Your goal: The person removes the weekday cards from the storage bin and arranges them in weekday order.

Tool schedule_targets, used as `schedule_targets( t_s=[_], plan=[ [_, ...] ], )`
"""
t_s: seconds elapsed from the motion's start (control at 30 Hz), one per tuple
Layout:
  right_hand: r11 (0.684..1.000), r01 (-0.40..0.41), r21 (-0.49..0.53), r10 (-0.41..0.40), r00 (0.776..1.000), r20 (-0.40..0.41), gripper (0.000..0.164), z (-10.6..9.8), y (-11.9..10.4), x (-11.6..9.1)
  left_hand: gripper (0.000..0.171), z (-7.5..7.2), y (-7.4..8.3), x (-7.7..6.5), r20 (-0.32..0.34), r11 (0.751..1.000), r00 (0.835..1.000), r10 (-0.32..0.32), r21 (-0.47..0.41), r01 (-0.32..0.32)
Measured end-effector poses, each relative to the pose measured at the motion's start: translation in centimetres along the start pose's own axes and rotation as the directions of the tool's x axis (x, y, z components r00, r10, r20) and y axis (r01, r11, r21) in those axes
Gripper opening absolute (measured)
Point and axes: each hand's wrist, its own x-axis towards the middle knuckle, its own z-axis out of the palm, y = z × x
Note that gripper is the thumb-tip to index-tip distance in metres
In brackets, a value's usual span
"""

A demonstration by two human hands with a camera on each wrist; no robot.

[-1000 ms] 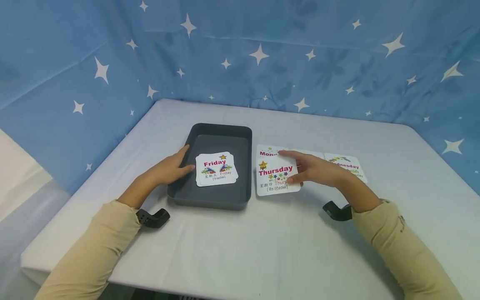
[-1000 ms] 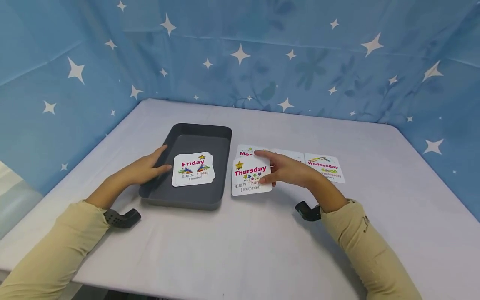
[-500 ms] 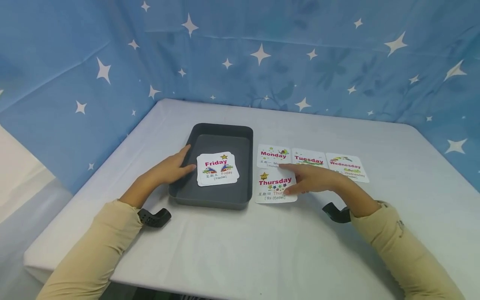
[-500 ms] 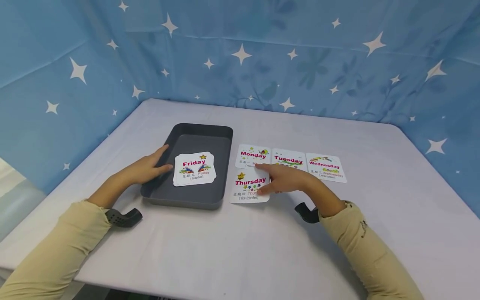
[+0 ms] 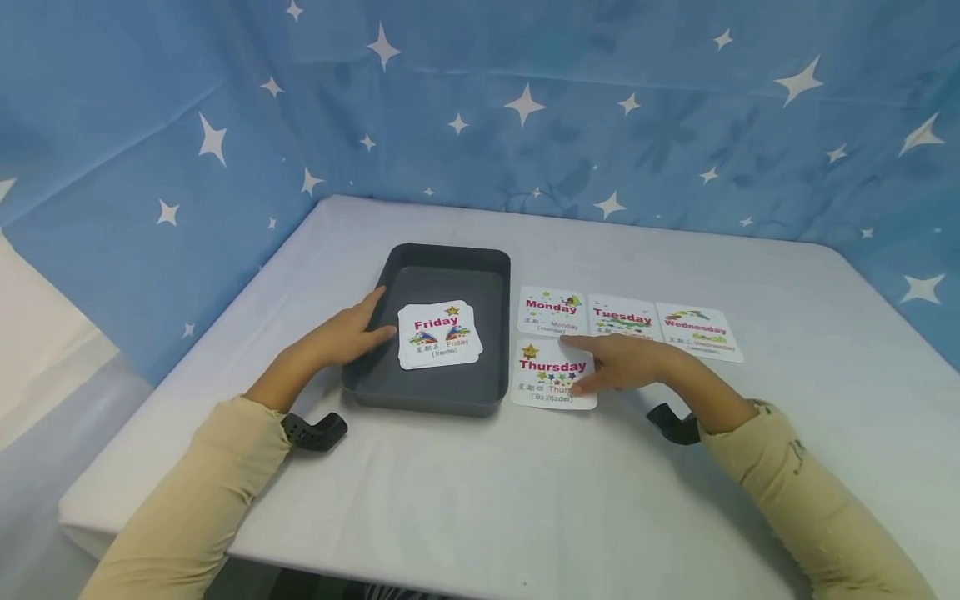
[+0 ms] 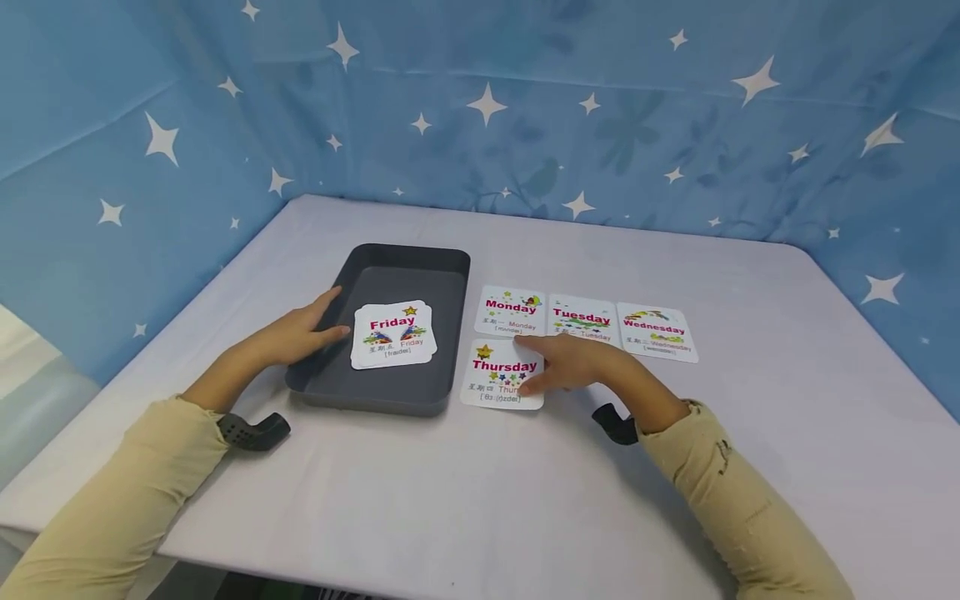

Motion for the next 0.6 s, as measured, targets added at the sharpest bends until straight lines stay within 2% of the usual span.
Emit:
schedule_targets(
  t_s=[0.2, 0.6],
  plan=[
    [1.0, 0.003, 0.009, -0.003, 1.0, 0.007, 0.087, 0.08, 0.11, 0.14, 0.074, -0.33, 0.18, 0.19, 0.003, 1.0, 1.0, -0.003, 0.012, 0.003],
    [0.997, -0.018, -0.074, 0.017, 1.0, -0.019, 0.088, 0.35, -0.05, 0.34, 0.074, 0.1, 0.09, 0.14, -0.004, 1.0, 1.0, -0.009, 0.001, 0.009]
  ],
)
